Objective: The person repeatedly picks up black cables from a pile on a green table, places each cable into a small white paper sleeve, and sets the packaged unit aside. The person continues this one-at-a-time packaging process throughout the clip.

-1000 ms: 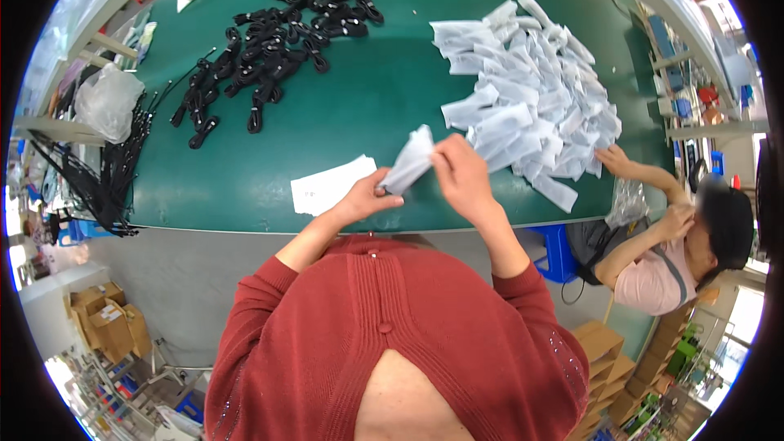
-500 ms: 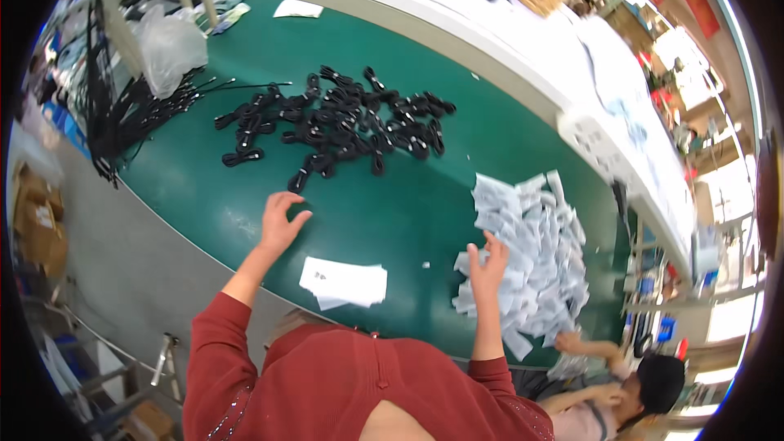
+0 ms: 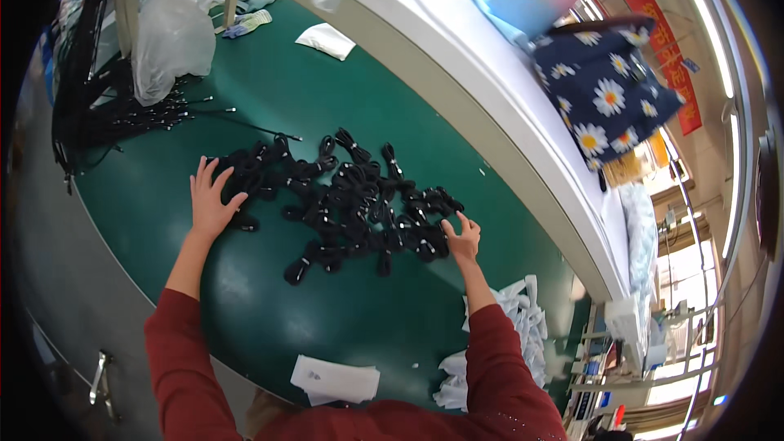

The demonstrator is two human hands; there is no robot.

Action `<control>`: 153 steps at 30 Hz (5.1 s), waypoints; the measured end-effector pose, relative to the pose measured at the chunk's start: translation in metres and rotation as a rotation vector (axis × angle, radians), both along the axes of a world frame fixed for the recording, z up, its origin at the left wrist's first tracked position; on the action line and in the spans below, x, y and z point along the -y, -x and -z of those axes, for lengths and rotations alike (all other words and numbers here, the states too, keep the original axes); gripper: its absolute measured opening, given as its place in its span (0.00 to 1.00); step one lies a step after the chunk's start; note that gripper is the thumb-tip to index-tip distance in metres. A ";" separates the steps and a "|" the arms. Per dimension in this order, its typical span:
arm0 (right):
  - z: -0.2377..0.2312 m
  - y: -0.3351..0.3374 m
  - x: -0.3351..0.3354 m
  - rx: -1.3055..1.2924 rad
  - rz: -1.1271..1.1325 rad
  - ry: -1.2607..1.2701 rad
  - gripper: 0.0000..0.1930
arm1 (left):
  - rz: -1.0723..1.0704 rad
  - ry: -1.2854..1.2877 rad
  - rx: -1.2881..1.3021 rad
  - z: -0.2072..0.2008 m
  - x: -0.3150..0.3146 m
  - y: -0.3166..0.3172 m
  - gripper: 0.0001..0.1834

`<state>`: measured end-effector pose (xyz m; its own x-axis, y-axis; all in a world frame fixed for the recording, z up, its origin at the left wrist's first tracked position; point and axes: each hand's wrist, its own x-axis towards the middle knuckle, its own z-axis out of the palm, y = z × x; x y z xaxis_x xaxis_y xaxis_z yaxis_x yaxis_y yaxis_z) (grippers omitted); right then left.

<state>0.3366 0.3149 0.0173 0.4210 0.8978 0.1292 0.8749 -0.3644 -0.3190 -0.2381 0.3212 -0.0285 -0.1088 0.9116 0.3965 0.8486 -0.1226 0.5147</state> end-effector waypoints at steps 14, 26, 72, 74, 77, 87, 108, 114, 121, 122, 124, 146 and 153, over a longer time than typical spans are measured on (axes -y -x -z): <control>0.035 0.023 -0.082 -0.095 -0.107 0.145 0.29 | 0.260 0.231 -0.081 0.009 -0.083 -0.036 0.24; 0.034 0.078 0.048 -0.062 -0.336 0.095 0.23 | 0.453 0.115 0.091 0.002 0.012 -0.124 0.24; -0.062 0.143 0.339 -1.349 -0.288 0.078 0.20 | 0.836 0.732 0.530 -0.082 0.317 -0.265 0.19; -0.057 0.150 0.368 -1.259 -0.221 0.037 0.19 | 0.945 0.732 0.519 -0.071 0.335 -0.263 0.17; -0.038 0.157 0.399 -1.245 -0.154 -0.090 0.15 | 1.076 0.768 0.458 -0.071 0.350 -0.264 0.20; -0.010 0.112 0.415 -1.673 0.270 -0.095 0.17 | 1.004 0.459 0.212 -0.045 0.329 -0.250 0.19; 0.011 0.141 0.436 -0.772 -0.215 -0.042 0.22 | 0.792 0.463 0.243 -0.010 0.323 -0.240 0.05; -0.001 0.149 0.432 -0.620 -0.295 0.101 0.21 | 0.774 0.502 0.363 -0.005 0.321 -0.234 0.05; 0.004 0.154 0.420 -1.285 0.023 0.443 0.16 | 1.077 0.211 0.203 -0.038 0.325 -0.240 0.07; 0.007 0.155 0.420 -1.293 0.024 0.409 0.15 | 1.094 0.211 0.199 -0.044 0.326 -0.241 0.07; 0.015 0.158 0.420 -1.308 0.027 0.340 0.14 | 1.128 0.210 0.191 -0.056 0.328 -0.245 0.08; -0.056 0.079 0.406 -0.270 -0.050 -0.553 0.04 | 0.915 0.455 0.516 -0.070 0.302 -0.259 0.07; -0.023 0.108 0.335 -0.245 -0.086 -0.272 0.19 | 1.096 0.266 0.034 -0.025 0.319 -0.236 0.15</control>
